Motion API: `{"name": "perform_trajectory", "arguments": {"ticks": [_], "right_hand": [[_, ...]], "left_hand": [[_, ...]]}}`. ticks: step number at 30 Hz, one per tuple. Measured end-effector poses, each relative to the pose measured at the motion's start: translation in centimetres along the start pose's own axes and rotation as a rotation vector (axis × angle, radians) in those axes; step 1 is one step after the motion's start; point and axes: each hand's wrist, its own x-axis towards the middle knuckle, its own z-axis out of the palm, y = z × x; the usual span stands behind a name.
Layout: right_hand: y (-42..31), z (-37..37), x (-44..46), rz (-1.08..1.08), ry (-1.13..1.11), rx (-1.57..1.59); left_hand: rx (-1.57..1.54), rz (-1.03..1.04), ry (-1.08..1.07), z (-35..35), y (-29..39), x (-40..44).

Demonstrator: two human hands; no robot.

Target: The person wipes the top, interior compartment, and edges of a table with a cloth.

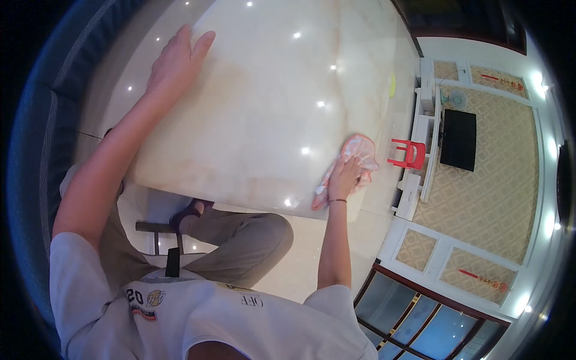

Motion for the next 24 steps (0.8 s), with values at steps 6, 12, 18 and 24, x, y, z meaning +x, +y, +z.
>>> {"name": "perform_trajectory", "arguments": {"ticks": [6, 12, 18, 24], "right_hand": [[-8.3, 0.0, -3.4, -0.328, 0.045, 0.053], [-16.5, 0.1, 0.6, -0.483, 0.098, 0.119], [-16.9, 1.4, 13.1, -0.406, 0.075, 0.149], [-16.0, 1.0, 20.2, -0.365, 0.003, 0.170]], "left_hand": [[0.049, 0.000, -0.007, 0.5, -0.6, 0.1], [0.058, 0.003, 0.013, 0.4, -0.6, -0.5], [0.045, 0.019, 0.026, 0.2, -0.6, -0.8], [0.029, 0.013, -0.003, -0.4, -0.1, -0.9]]}}
